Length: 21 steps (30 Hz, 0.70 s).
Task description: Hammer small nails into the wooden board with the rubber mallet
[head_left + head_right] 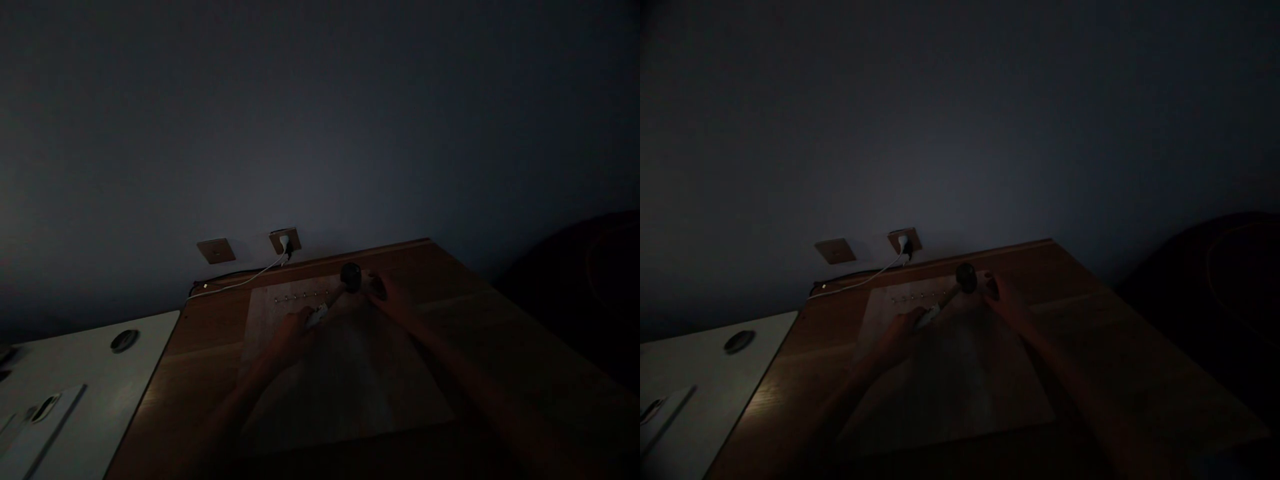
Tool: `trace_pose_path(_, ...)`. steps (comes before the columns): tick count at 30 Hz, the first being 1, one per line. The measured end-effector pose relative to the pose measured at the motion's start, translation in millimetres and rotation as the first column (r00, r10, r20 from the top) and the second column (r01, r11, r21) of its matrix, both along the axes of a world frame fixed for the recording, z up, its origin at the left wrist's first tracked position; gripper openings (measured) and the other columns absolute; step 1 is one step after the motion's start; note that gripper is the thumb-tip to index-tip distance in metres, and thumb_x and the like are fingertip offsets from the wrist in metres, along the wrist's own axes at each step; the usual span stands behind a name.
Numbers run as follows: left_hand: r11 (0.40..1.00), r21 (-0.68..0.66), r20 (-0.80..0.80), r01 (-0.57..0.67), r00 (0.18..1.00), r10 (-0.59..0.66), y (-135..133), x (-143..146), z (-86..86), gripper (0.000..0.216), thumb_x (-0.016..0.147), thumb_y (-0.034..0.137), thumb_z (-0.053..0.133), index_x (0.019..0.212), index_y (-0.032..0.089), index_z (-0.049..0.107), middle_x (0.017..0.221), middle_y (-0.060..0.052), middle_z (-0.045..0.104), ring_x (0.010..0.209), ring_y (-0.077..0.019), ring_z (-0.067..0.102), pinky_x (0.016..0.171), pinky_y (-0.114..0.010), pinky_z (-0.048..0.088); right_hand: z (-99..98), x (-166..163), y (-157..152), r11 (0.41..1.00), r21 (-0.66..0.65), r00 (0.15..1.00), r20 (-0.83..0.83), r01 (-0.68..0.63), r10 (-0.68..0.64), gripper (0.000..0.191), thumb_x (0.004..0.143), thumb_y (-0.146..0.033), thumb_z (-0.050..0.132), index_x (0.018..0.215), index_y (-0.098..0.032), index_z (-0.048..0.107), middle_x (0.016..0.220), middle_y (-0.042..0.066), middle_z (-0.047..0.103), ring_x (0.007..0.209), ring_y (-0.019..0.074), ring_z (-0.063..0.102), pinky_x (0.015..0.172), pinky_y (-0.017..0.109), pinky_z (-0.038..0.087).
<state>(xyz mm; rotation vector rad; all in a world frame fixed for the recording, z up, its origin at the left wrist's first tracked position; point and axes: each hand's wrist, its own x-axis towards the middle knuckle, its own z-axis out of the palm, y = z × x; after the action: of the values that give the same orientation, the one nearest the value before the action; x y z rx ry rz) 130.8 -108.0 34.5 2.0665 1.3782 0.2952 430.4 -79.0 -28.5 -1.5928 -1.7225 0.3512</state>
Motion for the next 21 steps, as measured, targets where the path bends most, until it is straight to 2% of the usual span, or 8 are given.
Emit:
trace_pose_path(3,0.999,0.049,-0.058,0.021,0.998,-0.018,-9.0,-4.7,-0.4,0.029,0.093,0.025,0.054,0.119,0.017,0.061,0.097,-0.009,0.075,0.082,-0.0222,0.071,0.063,-0.026,0.042,-2.4,3.4,-8.6,0.999,0.032,1.000,-0.029,0.003,-0.003,0.046,0.082,-0.032,0.062,0.125,-0.017,0.059,0.114,0.015,0.070,0.101,0.0297,0.069,0.091,0.046,0.054)
trace_pose_path(7,0.996,0.075,-0.144,0.053,0.989,-0.042,-34.8,-18.1,0.4,0.030,0.095,0.020,0.050,0.123,0.022,0.059,0.112,-0.008,0.073,0.093,-0.0224,0.072,0.070,-0.026,0.047,-3.7,7.5,-31.3,0.999,0.036,0.996,-0.094,0.003,0.001,0.043,0.083,-0.030,0.060,0.125,-0.020,0.059,0.117,0.014,0.072,0.103,0.0287,0.070,0.092,0.047,0.055)
trace_pose_path(9,0.994,0.064,-0.264,0.089,0.962,-0.069,-49.0,-24.4,0.7,0.037,0.095,0.014,0.047,0.129,0.023,0.056,0.120,-0.010,0.070,0.095,-0.0224,0.072,0.072,-0.027,0.050,-1.4,9.1,-46.2,0.999,0.035,0.994,-0.113,0.010,-0.006,0.041,0.085,-0.029,0.057,0.125,-0.021,0.059,0.113,0.013,0.073,0.101,0.0274,0.071,0.092,0.046,0.056)
trace_pose_path(12,0.979,0.088,-0.492,0.182,0.863,-0.116,-66.3,-30.6,-3.1,0.050,0.094,0.009,0.045,0.142,0.023,0.048,0.128,-0.014,0.066,0.096,-0.0243,0.072,0.074,-0.030,0.053,5.6,9.4,-67.2,1.000,0.007,0.996,-0.089,0.010,-0.010,0.040,0.085,-0.027,0.054,0.124,-0.021,0.060,0.115,0.013,0.073,0.104,0.0275,0.071,0.094,0.048,0.056)
trace_pose_path(14,0.960,0.126,-0.575,0.250,0.807,-0.135,-75.0,-33.7,-11.5,0.055,0.094,0.008,0.045,0.148,0.022,0.044,0.129,-0.015,0.064,0.098,-0.0252,0.071,0.076,-0.032,0.055,9.4,7.8,-78.7,1.000,-0.007,0.998,-0.063,0.001,-0.002,0.038,0.085,-0.027,0.054,0.121,-0.022,0.062,0.117,0.013,0.073,0.107,0.0284,0.070,0.095,0.049,0.055)
trace_pose_path(16,0.930,0.200,-0.600,0.309,0.789,-0.133,-82.6,-36.6,-25.3,0.060,0.093,0.006,0.046,0.150,0.022,0.041,0.131,-0.015,0.063,0.105,-0.0263,0.069,0.081,-0.033,0.057,9.3,4.9,-89.1,1.000,-0.001,0.999,-0.041,0.009,-0.009,0.034,0.087,-0.032,0.053,0.118,-0.022,0.063,0.118,0.013,0.073,0.109,0.0293,0.070,0.096,0.050,0.055)
trace_pose_path(19,0.854,0.379,-0.569,0.357,0.817,-0.089,-91.3,-41.1,-49.2,0.063,0.091,0.005,0.049,0.151,0.024,0.042,0.130,-0.014,0.063,0.119,-0.0287,0.063,0.089,-0.036,0.056,0.3,-2.1,-106.7,0.999,0.006,0.999,-0.009,0.053,-0.053,0.034,0.094,-0.036,0.049,0.122,-0.023,0.062,0.119,0.014,0.072,0.109,0.0293,0.071,0.095,0.050,0.057)
trace_pose_path(21,0.801,0.480,-0.507,0.357,0.858,-0.079,-93.0,-45.3,-59.3,0.058,0.092,0.009,0.051,0.148,0.024,0.047,0.124,-0.013,0.066,0.118,-0.0286,0.062,0.091,-0.038,0.056,-9.3,-8.8,-121.8,0.997,0.012,0.997,0.041,0.070,-0.071,0.036,0.098,-0.032,0.042,0.128,-0.023,0.059,0.123,0.013,0.072,0.109,0.0281,0.071,0.094,0.049,0.058)
